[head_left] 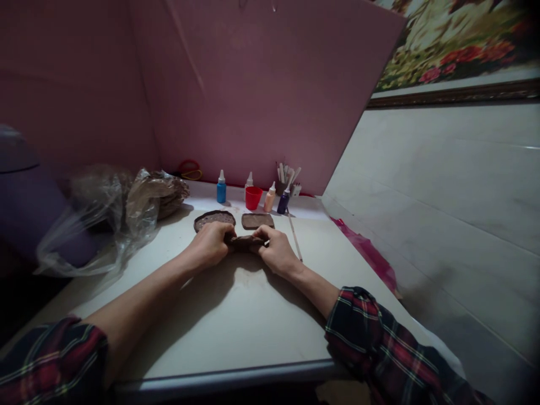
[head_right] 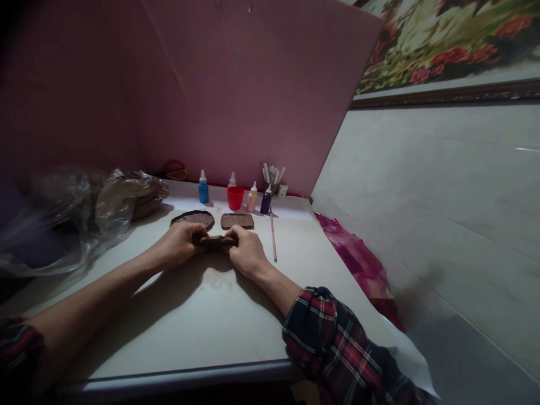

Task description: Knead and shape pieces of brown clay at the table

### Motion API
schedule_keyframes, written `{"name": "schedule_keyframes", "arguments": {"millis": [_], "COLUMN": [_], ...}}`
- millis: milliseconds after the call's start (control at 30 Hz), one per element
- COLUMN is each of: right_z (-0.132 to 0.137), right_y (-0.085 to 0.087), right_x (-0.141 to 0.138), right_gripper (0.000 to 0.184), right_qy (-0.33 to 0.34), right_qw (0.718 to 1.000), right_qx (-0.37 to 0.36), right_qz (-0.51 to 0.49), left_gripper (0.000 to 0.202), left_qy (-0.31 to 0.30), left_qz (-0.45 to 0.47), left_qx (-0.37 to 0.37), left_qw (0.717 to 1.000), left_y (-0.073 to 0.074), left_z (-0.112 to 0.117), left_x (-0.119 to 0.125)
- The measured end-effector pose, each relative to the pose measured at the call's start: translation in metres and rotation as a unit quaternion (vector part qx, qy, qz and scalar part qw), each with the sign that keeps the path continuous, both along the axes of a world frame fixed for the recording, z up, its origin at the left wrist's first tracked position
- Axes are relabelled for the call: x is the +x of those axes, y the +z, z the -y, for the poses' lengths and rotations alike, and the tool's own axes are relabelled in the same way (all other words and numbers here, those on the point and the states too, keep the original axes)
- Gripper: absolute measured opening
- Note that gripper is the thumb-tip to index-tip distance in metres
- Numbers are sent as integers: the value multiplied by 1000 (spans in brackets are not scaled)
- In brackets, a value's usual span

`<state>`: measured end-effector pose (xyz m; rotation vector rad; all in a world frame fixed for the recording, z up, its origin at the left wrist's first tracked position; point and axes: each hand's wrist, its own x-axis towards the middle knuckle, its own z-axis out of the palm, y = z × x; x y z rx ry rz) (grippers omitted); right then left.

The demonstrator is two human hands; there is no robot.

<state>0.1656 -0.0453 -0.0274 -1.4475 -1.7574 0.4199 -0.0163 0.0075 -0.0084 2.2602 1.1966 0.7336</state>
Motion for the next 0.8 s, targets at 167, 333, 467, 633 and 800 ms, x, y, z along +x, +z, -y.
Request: {"name": "schedule_keyframes", "arguments": {"millis": [167,333,467,633,800], "right_z": [-3,-3,-5,-6,-3], "right_y": [-1,0,-1,2,7], "right_x": [1,2,2,0,-1], "right_gripper": [9,21,15,16,32], "right_qy": [8,26,38,44,75], "right_qw": [1000,999,995,988,985], "right_qx": [-2,-10,-23,-31,-8], "right_qz": [-21,-47,-84,-146,-155], "left_gripper": [23,22,19,23,30], "left_qy": [-10,-8,-15,-6,-14], "left_qz": [-32,-27,-2,182,296], "left_qx": [-4,2,-10,-65,-73], "left_qw": [999,1000,1000,981,952], "left_y": [1,-1,-6,-2,9], "left_z": [-4,-6,-9,-10,-1], "left_x": [0,0,0,1,3]}}
